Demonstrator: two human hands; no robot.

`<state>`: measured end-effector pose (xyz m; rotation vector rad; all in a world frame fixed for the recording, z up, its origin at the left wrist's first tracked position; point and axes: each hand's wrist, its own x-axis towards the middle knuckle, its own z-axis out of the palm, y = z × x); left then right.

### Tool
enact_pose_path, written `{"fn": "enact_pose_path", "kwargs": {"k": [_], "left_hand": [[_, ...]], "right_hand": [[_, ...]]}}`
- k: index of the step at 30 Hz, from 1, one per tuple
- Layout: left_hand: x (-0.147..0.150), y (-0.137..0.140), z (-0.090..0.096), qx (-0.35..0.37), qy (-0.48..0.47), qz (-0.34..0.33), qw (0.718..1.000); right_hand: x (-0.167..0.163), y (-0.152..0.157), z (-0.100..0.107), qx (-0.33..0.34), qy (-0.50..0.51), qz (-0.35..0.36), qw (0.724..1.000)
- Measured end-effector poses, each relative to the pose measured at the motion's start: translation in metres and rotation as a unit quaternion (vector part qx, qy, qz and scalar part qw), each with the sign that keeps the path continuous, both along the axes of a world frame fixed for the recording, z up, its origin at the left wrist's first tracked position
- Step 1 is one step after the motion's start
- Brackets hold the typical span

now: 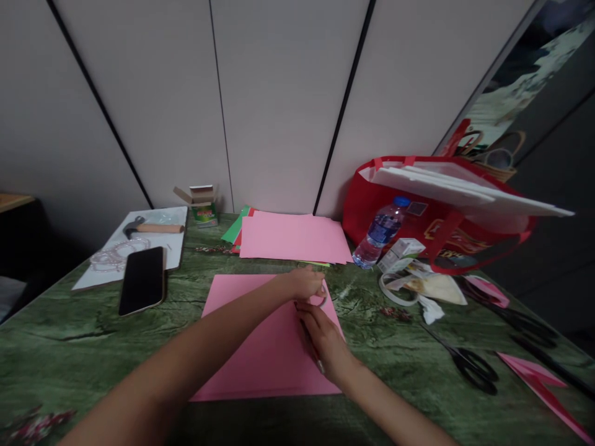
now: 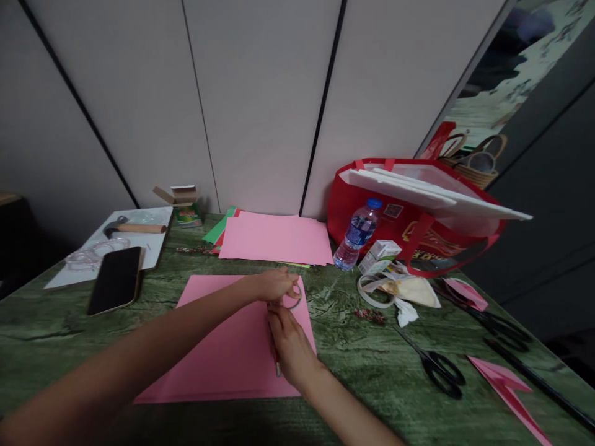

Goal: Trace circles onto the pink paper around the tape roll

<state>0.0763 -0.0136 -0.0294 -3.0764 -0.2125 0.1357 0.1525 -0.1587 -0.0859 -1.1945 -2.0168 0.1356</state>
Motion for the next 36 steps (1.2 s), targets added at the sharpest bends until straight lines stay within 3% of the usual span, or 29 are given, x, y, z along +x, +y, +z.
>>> {"fn": "enact_pose_path", "kwargs": {"k": [9, 18, 25, 32, 36], "left_hand": [[0.001, 0.001, 0.001, -0.007, 0.011, 0.004, 1.000], [-0.001, -0.002, 0.004, 0.000, 0.016, 0.012, 1.000], [-0.003, -0.002, 0.001, -0.004, -0.004, 0.010, 1.000], [-0.004, -0.001, -0.001, -0.007, -0.014, 0.001, 1.000], [-0.004, -0.002, -0.002, -0.013, -0.023, -0.008, 1.000]], "right_hand": [[0.009, -0.012, -0.008, 0.001, -0.016, -0.032, 0.999], [0.031, -0.032, 0.006, -0.014, -0.034, -0.025, 0.999], [0.043, -0.034, -0.003, -0.022, -0.025, -0.040, 0.999], [0.048, -0.035, 0.009, -0.013, -0.013, -0.051, 0.999], [0.052, -0.033, 0.006, -0.002, 0.004, -0.067, 0.998]]}}
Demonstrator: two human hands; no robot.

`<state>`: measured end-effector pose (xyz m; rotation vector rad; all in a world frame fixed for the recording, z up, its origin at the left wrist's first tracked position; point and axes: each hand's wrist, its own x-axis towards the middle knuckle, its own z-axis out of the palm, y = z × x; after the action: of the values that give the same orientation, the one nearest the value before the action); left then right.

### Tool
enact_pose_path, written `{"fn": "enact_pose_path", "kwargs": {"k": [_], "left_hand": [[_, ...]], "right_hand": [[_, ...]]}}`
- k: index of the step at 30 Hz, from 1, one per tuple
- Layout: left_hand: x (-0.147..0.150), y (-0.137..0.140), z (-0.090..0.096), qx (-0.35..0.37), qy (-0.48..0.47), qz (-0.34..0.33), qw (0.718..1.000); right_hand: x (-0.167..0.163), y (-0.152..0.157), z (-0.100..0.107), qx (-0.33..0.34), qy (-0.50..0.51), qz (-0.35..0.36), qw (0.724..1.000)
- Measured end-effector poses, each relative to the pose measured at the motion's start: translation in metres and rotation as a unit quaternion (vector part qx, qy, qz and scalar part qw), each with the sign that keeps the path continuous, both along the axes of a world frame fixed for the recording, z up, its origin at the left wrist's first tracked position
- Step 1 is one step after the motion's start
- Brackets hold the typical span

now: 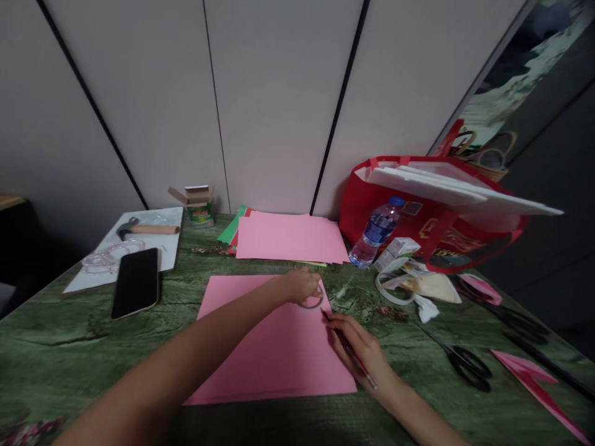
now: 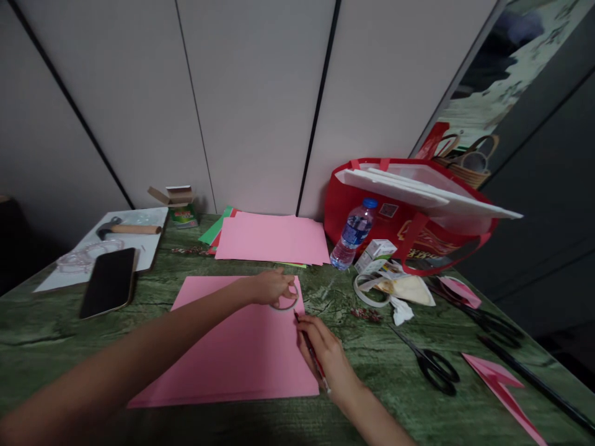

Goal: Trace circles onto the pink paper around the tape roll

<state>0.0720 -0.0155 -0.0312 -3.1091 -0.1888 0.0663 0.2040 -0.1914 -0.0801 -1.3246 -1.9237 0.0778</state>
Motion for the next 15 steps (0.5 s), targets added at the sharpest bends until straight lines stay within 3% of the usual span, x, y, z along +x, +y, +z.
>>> {"fn": "enact_pose_path", "kwargs": {"k": [7, 12, 15], "left_hand": [[-0.005, -0.002, -0.001, -0.039, -0.019, 0.001, 0.999], [-0.013, -0.001, -0.002, -0.083, -0.054, 0.027, 0.995], [-0.019, -0.002, -0.006, -0.112, -0.082, 0.028, 0.990]], "right_hand": [[0.007, 0.002, -0.001, 0.021, 0.020, -0.007, 1.000], [0.008, -0.009, -0.007, 0.064, 0.019, -0.060, 0.996], [0.011, -0.024, -0.009, 0.022, -0.006, -0.036, 0.999]]}}
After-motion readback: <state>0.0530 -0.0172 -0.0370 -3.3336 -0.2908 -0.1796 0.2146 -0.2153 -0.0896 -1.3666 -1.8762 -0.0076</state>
